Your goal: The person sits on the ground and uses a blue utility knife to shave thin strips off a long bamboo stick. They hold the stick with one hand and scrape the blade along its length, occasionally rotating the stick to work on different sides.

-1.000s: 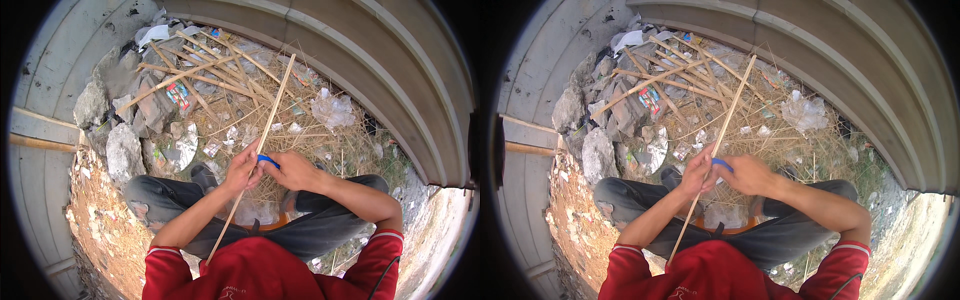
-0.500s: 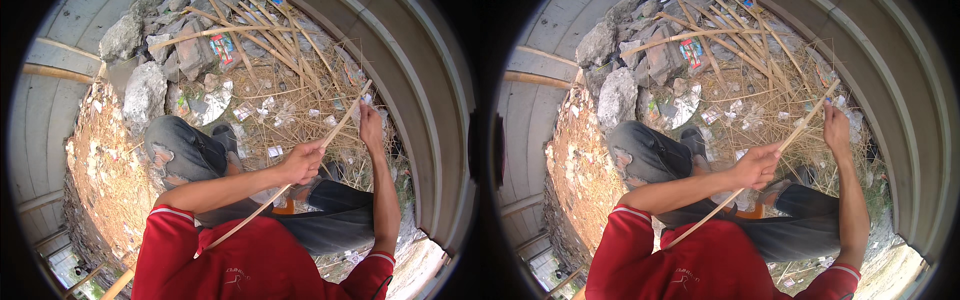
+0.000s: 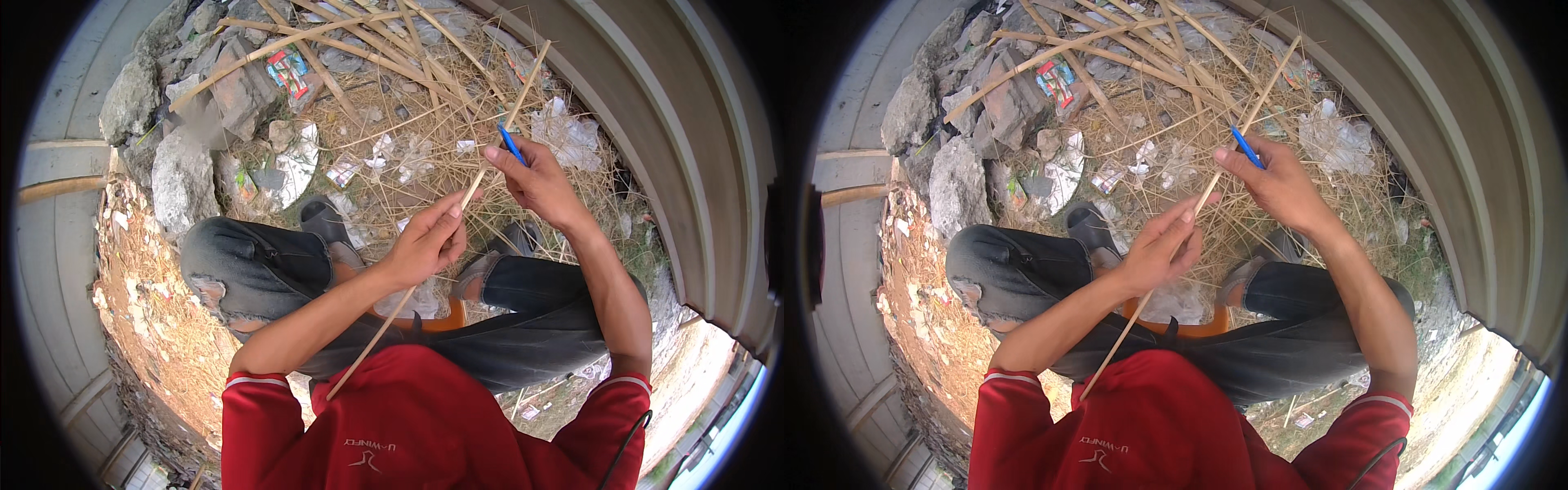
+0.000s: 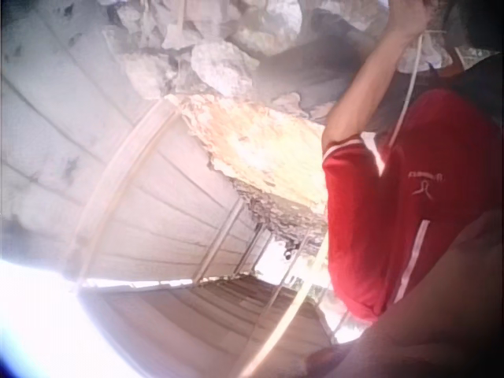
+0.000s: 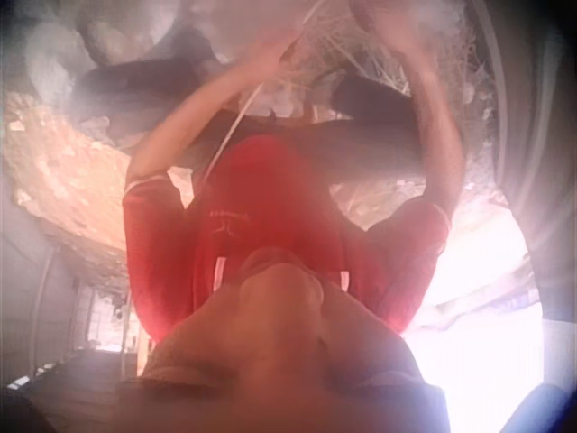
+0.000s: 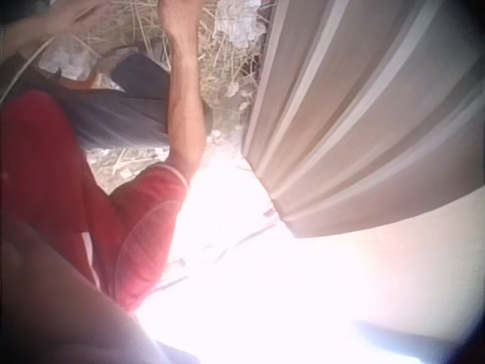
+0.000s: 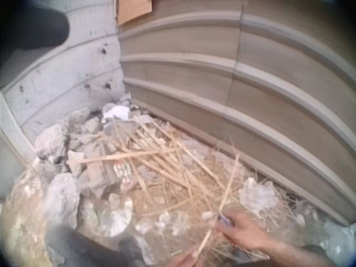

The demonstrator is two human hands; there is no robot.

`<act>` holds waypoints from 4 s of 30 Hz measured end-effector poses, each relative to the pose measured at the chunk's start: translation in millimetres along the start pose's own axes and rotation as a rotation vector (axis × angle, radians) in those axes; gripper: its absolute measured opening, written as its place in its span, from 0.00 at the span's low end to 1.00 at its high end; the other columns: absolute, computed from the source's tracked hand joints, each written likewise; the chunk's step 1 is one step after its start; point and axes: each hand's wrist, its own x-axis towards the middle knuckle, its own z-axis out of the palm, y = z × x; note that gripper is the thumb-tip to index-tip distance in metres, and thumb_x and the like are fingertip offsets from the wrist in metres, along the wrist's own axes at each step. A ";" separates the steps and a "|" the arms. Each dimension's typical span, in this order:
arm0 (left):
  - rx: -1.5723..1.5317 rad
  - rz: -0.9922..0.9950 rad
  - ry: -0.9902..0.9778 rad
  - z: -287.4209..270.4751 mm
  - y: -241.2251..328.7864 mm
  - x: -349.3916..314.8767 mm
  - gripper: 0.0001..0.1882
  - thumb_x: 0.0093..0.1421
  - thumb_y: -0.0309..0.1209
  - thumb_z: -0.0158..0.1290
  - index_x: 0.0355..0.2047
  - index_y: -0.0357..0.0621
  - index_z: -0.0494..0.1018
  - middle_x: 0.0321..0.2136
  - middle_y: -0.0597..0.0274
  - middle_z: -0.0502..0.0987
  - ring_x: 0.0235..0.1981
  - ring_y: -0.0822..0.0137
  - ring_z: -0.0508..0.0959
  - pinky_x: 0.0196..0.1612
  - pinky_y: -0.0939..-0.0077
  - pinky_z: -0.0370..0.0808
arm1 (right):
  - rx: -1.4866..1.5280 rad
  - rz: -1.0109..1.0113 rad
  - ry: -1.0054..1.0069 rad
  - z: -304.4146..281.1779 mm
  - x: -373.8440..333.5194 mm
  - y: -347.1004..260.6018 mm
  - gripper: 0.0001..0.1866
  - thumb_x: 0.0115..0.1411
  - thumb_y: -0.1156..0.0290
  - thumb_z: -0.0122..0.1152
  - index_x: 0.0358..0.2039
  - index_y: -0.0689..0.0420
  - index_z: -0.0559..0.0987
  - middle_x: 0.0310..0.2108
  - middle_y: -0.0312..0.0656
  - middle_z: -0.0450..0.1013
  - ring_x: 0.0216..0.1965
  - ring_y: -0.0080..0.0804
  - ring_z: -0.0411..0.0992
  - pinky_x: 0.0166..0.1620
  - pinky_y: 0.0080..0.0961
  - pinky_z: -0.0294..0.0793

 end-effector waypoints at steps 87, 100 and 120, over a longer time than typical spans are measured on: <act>0.158 -0.002 0.081 -2.2 8.3 -18.9 0.25 0.73 0.27 0.45 0.68 0.40 0.60 0.13 0.74 0.62 0.11 0.83 0.59 0.14 0.85 0.57 | -0.645 -0.232 0.790 -169.3 14.7 30.2 0.32 0.71 0.47 0.43 0.28 0.65 0.78 0.22 0.60 0.74 0.29 0.62 0.73 0.37 0.51 0.70; 0.244 0.078 0.207 -23.7 7.0 2.8 0.25 0.74 0.30 0.44 0.69 0.42 0.58 0.11 0.72 0.62 0.08 0.80 0.60 0.12 0.82 0.57 | -0.635 -0.233 -0.136 22.6 -28.1 16.5 0.26 0.69 0.49 0.50 0.36 0.64 0.79 0.25 0.59 0.76 0.31 0.61 0.77 0.37 0.52 0.74; -0.052 0.055 0.286 -18.3 35.9 -5.6 0.24 0.74 0.32 0.42 0.69 0.49 0.60 0.13 0.75 0.53 0.09 0.81 0.51 0.13 0.82 0.52 | -0.558 -0.410 0.111 -2.7 -7.1 5.1 0.26 0.69 0.51 0.52 0.30 0.64 0.77 0.18 0.57 0.72 0.24 0.60 0.74 0.31 0.49 0.73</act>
